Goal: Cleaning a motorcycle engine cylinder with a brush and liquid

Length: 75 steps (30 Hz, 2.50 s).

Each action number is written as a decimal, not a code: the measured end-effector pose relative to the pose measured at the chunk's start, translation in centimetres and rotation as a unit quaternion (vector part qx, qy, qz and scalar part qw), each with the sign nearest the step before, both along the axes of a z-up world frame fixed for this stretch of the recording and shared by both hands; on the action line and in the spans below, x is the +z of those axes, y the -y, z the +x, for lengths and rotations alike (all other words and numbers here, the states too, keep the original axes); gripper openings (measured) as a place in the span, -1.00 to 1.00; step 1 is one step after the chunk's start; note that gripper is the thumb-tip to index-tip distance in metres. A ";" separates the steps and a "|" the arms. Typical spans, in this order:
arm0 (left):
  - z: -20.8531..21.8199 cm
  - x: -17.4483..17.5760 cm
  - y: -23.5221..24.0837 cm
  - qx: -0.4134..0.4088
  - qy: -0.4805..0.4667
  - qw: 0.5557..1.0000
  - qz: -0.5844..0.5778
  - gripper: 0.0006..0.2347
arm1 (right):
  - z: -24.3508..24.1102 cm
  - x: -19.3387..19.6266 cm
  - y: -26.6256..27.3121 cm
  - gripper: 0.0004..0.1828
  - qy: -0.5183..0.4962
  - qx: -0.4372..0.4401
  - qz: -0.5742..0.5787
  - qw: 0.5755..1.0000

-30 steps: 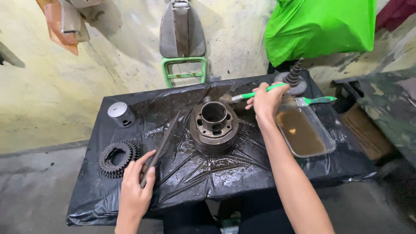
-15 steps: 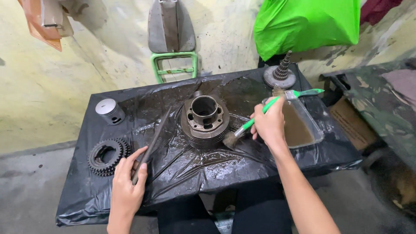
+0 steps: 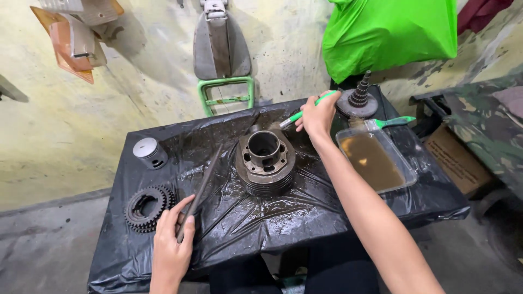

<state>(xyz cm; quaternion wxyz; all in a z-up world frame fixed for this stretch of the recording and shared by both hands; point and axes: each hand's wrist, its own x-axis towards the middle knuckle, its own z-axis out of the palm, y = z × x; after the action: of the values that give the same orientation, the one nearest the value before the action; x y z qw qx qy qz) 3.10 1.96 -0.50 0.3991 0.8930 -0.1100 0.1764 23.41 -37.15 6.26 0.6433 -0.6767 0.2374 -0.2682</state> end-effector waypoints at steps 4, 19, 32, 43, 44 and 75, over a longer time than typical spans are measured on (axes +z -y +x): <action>-0.1 0.3 0.0 -0.003 0.002 1.000 -0.005 -0.62 | -3.9 1.1 -0.5 -0.85 0.006 0.009 -0.030 0.999; -0.5 0.7 0.1 0.002 -0.019 1.000 0.002 -0.61 | -16.2 5.0 -1.8 -0.88 -0.003 0.057 -0.087 0.995; -0.3 1.0 0.3 0.003 -0.019 1.000 -0.003 -0.62 | -9.2 5.0 -1.8 -0.87 0.173 0.018 -0.112 0.978; -0.4 0.9 0.3 0.008 -0.033 0.999 -0.003 -0.61 | -21.8 4.1 -5.3 -0.83 0.289 0.044 -0.191 0.937; -0.5 1.0 0.4 0.008 -0.036 0.999 -0.005 -0.61 | -22.2 3.9 -5.6 -0.83 0.281 0.045 -0.186 0.940; -0.1 0.7 0.2 0.008 -0.026 1.000 -0.002 -0.61 | -22.7 0.9 -10.9 -0.78 0.356 0.104 -0.110 0.922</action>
<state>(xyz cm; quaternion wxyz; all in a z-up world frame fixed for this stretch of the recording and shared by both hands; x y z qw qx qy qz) 2.98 1.79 0.17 0.4021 0.8974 -0.0918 0.1568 0.75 -26.24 7.17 0.6314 -0.6236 -0.1100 -0.4477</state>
